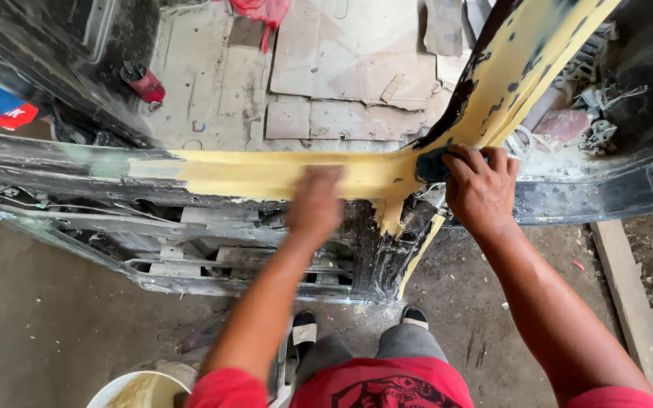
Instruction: Sanding and wiping down the inner frame of a car door as part of body repair.
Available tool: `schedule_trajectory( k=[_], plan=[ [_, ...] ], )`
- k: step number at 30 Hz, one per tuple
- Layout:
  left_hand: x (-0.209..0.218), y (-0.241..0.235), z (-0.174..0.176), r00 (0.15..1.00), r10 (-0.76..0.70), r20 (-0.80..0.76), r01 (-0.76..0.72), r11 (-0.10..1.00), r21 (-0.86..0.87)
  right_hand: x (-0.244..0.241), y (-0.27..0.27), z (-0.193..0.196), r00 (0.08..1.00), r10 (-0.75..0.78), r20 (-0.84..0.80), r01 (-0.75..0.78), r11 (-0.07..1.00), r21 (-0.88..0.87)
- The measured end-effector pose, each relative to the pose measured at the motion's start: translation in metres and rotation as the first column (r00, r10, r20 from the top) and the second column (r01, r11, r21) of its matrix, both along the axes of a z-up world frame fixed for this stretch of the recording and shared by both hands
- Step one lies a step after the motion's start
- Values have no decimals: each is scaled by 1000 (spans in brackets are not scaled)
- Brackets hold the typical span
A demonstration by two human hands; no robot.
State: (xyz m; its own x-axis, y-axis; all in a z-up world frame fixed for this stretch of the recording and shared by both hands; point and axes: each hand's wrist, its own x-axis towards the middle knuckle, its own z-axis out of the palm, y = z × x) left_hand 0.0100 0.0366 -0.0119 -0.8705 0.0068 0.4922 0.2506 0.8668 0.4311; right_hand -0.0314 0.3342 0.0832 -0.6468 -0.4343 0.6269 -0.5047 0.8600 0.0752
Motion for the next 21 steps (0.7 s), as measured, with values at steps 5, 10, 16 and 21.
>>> schedule_trajectory(
  k=[5, 10, 16, 21],
  plan=[
    [2, -34, -4, 974, 210, -89, -214, 976, -37, 1, 0, -3, 1000, -3, -8, 3, 1000, -14],
    [-13, 99, 10, 998, 39, -40, -37, 998, 45, 3, -1, -4, 1000, -6, 5, 6, 1000, -20],
    [5, -10, 7, 998, 53, -25, -51, 997, 51, 1, 2, 1, 1000, 28, 0, -28, 999, -21],
    [-22, 65, -5, 969, 208, -133, -212, 977, -13, 2, 3, -1, 1000, 22, 16, -22, 999, -39]
  ],
)
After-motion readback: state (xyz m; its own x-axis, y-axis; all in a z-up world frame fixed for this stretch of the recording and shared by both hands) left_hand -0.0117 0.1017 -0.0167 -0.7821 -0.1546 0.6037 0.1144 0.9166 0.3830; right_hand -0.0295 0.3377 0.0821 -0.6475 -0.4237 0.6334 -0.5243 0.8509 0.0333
